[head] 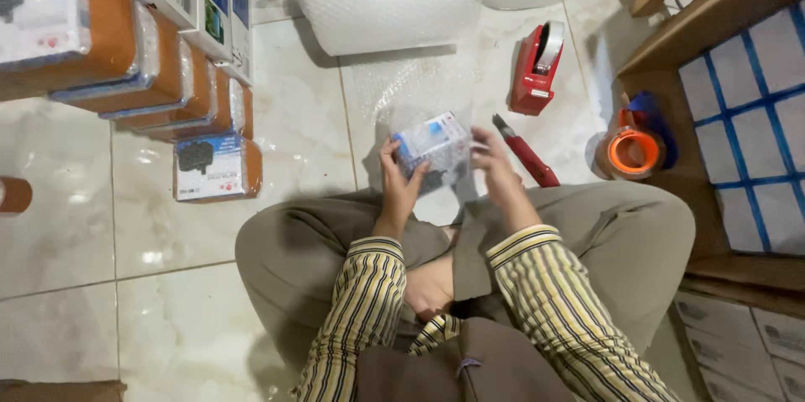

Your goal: The person sits on the floor and wraps small rectangular boxes with bubble wrap. They use a tape dispenser to secure the bubble wrap around each box and then place the wrapped boxes in a stack.

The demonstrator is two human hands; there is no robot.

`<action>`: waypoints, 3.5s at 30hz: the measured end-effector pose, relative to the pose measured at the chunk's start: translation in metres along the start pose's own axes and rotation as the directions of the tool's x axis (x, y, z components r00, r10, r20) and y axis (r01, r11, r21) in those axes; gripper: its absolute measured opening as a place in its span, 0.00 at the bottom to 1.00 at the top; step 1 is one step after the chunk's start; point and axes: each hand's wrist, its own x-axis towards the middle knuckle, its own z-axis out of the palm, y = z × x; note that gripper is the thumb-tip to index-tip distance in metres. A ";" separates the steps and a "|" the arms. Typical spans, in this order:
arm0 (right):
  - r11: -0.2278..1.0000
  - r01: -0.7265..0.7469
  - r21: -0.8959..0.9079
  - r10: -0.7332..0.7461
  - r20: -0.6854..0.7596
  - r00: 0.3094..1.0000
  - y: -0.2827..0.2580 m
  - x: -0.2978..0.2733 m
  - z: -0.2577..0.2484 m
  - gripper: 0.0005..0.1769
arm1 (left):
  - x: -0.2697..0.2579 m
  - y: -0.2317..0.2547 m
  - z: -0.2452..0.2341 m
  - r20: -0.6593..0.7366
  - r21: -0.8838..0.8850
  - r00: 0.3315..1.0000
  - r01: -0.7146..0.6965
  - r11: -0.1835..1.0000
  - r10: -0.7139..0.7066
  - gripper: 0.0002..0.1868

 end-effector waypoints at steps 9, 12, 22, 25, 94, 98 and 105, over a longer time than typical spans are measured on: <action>0.891 0.304 -0.336 -0.198 0.314 0.928 0.025 0.005 0.013 0.23 | 0.005 0.004 -0.008 0.043 0.134 0.999 0.003 0.991 -0.009 0.21; 0.770 0.464 -0.439 -0.329 0.350 0.877 0.006 -0.002 0.014 0.22 | 0.010 0.000 -0.006 0.095 0.156 0.986 0.119 0.980 -0.135 0.20; 0.735 0.417 -0.535 -0.293 0.304 0.906 -0.019 -0.012 0.028 0.10 | 0.028 -0.013 -0.013 0.182 0.137 0.944 0.254 0.958 -0.276 0.15; 0.787 0.323 -0.526 -0.267 0.182 0.946 -0.025 -0.022 0.034 0.14 | 0.029 -0.013 -0.011 0.228 0.076 0.906 0.348 0.934 -0.356 0.16; 0.900 -0.077 0.429 0.329 -0.552 0.766 0.071 0.142 -0.110 0.05 | -0.042 0.048 0.006 0.295 0.486 0.858 -0.513 0.707 0.421 0.12; 0.831 -0.281 0.480 0.489 -0.390 0.780 0.091 0.150 -0.113 0.08 | -0.039 0.045 0.005 0.290 0.476 0.840 -0.543 0.692 0.459 0.12; 0.874 -0.485 0.039 0.476 0.138 0.869 -0.060 0.039 -0.020 0.08 | -0.037 0.034 0.002 0.306 0.477 0.829 -0.559 0.678 0.468 0.14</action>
